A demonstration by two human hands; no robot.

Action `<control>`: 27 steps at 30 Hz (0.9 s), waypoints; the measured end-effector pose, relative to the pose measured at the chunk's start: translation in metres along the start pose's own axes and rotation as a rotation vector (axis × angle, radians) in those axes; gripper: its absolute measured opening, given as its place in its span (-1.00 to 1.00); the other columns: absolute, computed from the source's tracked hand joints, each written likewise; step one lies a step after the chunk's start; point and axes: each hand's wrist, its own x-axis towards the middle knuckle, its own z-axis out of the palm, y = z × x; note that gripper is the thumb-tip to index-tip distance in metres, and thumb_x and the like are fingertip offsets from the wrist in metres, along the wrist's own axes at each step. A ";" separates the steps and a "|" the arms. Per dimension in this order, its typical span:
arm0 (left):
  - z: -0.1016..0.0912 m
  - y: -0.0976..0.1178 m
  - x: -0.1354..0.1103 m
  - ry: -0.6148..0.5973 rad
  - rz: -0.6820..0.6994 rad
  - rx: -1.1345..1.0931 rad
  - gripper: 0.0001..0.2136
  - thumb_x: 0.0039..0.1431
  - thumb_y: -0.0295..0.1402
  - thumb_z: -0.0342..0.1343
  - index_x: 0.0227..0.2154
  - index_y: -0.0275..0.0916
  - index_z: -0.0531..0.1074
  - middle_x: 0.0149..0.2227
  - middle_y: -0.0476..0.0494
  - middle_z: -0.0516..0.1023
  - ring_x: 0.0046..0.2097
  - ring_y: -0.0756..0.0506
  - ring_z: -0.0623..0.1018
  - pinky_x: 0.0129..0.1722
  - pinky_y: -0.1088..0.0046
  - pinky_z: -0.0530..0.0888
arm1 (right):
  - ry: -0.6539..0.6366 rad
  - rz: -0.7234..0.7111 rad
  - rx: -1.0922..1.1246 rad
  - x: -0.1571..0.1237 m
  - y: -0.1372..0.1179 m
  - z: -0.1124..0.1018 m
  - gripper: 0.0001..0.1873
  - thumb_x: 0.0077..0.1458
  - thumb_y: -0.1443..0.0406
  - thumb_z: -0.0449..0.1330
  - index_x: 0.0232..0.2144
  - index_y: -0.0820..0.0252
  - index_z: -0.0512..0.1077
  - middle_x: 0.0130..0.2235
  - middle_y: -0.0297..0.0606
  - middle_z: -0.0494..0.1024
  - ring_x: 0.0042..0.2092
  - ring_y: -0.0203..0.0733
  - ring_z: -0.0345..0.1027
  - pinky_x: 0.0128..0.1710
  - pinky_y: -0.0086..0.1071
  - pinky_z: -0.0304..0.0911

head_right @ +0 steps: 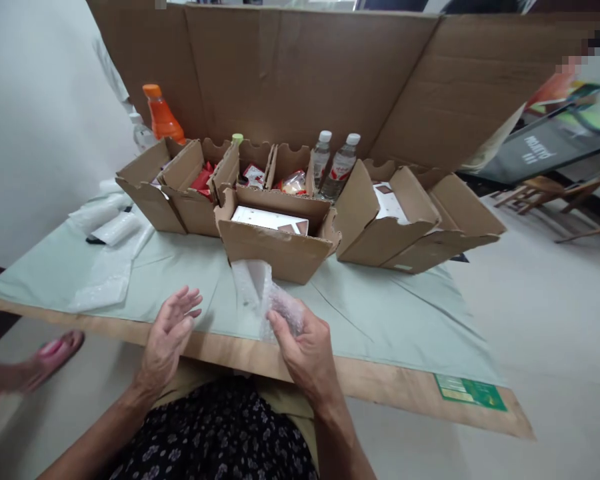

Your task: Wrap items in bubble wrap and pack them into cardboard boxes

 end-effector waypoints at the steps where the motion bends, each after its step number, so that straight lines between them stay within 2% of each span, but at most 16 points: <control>1: -0.001 0.001 0.001 -0.020 0.056 0.073 -0.40 0.17 -0.14 0.30 0.25 -0.09 0.33 0.33 -0.29 0.39 0.34 -0.32 0.40 0.31 0.06 0.36 | -0.024 -0.029 -0.031 0.000 -0.003 -0.004 -0.79 0.23 0.17 0.29 -0.16 0.09 0.66 -0.24 -0.29 0.73 -0.31 -0.15 0.60 -0.34 -0.37 0.51; 5: 0.007 0.003 0.012 -0.104 0.174 0.353 -0.25 0.14 -0.15 0.33 0.36 -0.06 0.19 0.42 -0.31 0.23 0.39 -0.37 0.32 0.35 -0.03 0.29 | -0.084 -0.139 -0.153 0.000 -0.016 -0.020 -0.85 0.24 0.22 0.27 -0.22 0.03 0.66 -0.29 -0.35 0.71 -0.31 -0.18 0.59 -0.32 -0.39 0.51; 9: 0.018 -0.005 0.038 -0.044 0.210 0.567 -0.06 0.05 -0.07 0.37 0.43 -0.12 0.05 0.43 -0.41 0.18 0.42 -0.45 0.24 0.36 -0.14 0.22 | -0.139 -0.170 -0.250 0.000 -0.024 -0.035 -0.83 0.23 0.20 0.25 -0.28 0.02 0.66 -0.34 -0.34 0.70 -0.34 -0.16 0.58 -0.31 -0.36 0.52; 12: 0.027 -0.016 0.060 0.015 0.223 0.709 0.02 -0.06 -0.07 0.42 0.41 -0.24 0.07 0.30 -0.48 0.36 0.34 -0.49 0.33 0.31 -0.21 0.22 | -0.131 -0.121 -0.238 -0.007 -0.017 -0.046 -0.82 0.21 0.18 0.26 -0.32 0.03 0.67 -0.34 -0.32 0.70 -0.38 -0.16 0.57 -0.41 -0.39 0.50; 14: 0.033 -0.023 0.070 0.048 0.225 0.758 -0.01 -0.08 -0.14 0.41 0.40 -0.28 0.10 0.10 -0.40 0.53 0.19 -0.45 0.46 0.25 -0.20 0.27 | -0.125 -0.088 -0.199 -0.016 -0.007 -0.054 -0.83 0.19 0.18 0.29 -0.37 0.04 0.66 -0.36 -0.31 0.69 -0.41 -0.17 0.56 -0.48 -0.41 0.47; 17: 0.042 -0.024 0.077 -0.002 0.176 0.627 -0.14 -0.03 -0.30 0.32 0.37 -0.29 0.17 -0.25 -0.11 0.59 -0.10 -0.25 0.57 0.13 0.02 0.40 | -0.065 -0.023 -0.178 -0.029 0.011 -0.068 -0.83 0.15 0.16 0.33 -0.40 0.07 0.68 -0.38 -0.29 0.70 -0.44 -0.15 0.56 -0.52 -0.41 0.46; 20: 0.039 -0.013 0.077 -0.127 -0.046 0.288 -0.34 -0.05 -0.37 0.27 0.20 -0.28 0.39 -0.44 0.08 0.47 -0.33 -0.07 0.49 -0.12 0.32 0.45 | 0.064 0.052 -0.189 -0.039 0.030 -0.082 -0.82 0.09 0.14 0.37 -0.37 0.08 0.70 -0.37 -0.25 0.72 -0.39 -0.07 0.62 -0.43 -0.35 0.55; 22: 0.031 -0.003 0.073 -0.186 -0.186 0.130 -0.59 -0.10 -0.34 0.29 -0.10 -0.27 0.55 -0.47 0.08 0.44 -0.39 -0.03 0.46 -0.26 0.42 0.43 | 0.178 0.094 -0.196 -0.044 0.044 -0.091 -0.81 0.04 0.13 0.39 -0.38 0.08 0.71 -0.37 -0.22 0.73 -0.36 -0.03 0.64 -0.38 -0.30 0.58; 24: 0.020 0.008 0.066 -0.225 -0.256 0.072 -0.76 -0.13 -0.29 0.30 -0.34 -0.25 0.55 -0.46 0.03 0.48 -0.41 -0.03 0.47 -0.34 0.44 0.43 | 0.270 0.134 -0.210 -0.048 0.057 -0.097 -0.79 0.00 0.10 0.40 -0.39 0.09 0.70 -0.36 -0.20 0.73 -0.34 0.00 0.64 -0.36 -0.27 0.59; 27: 0.004 0.019 0.051 -0.334 -0.426 -0.066 -0.74 -0.15 -0.26 0.35 -0.36 -0.25 0.55 -0.41 -0.10 0.59 -0.38 -0.10 0.57 -0.31 0.37 0.50 | 0.276 0.173 -0.215 -0.049 0.074 -0.100 -0.75 -0.02 0.07 0.40 -0.40 0.11 0.70 -0.34 -0.17 0.73 -0.31 0.02 0.65 -0.31 -0.21 0.60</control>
